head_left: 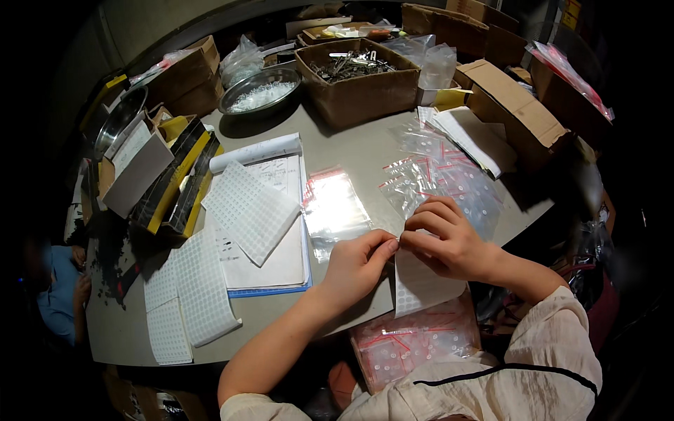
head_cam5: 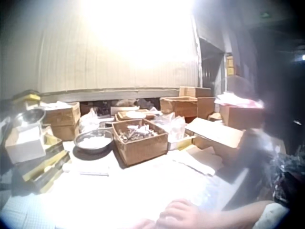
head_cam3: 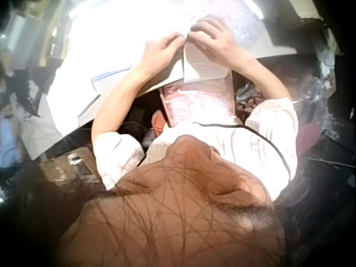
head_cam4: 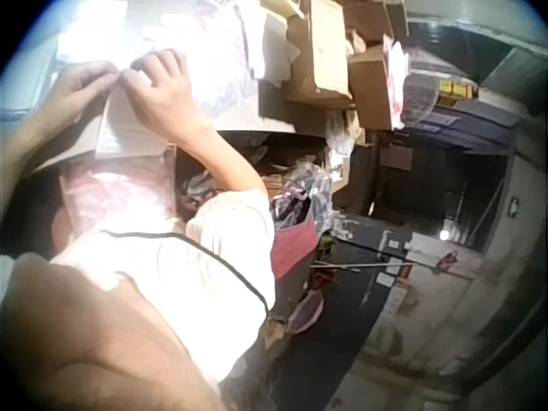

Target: The person repeatedly peels small circular stickers from a white sheet and places them onto clear plastic bags on a cluttered table. The hands work one sticker at a time, moving from the sheet to the bags and back, while another person sits nearby.

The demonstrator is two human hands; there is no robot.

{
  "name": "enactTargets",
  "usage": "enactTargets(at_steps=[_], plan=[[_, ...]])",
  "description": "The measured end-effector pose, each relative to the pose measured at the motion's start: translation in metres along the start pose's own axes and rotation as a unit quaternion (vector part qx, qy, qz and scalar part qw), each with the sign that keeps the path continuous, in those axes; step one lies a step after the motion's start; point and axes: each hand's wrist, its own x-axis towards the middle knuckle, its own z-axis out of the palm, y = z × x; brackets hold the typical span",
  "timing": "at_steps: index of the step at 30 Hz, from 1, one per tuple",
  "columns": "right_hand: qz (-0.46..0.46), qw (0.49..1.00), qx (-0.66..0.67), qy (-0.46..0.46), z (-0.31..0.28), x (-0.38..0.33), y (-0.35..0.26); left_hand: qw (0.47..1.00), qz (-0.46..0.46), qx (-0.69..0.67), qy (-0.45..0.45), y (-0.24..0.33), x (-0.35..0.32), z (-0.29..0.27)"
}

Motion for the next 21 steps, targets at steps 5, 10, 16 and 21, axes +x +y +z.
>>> enactTargets(at_steps=[5,10,16,21], plan=[[0.072,0.994,0.083,-0.028,0.000,-0.009,0.019,0.997,-0.077,0.000,-0.008,0.001,0.000,0.001],[0.155,0.980,0.058,-0.107,0.013,-0.017,0.043,0.996,0.024,0.067,-0.049,0.001,-0.004,0.003],[0.139,0.980,0.108,-0.095,0.016,0.001,0.046,0.977,0.160,0.131,-0.057,-0.007,-0.006,0.010],[0.094,0.985,0.095,-0.111,0.032,0.017,0.088,0.967,0.173,0.170,-0.078,-0.013,-0.007,0.011]])
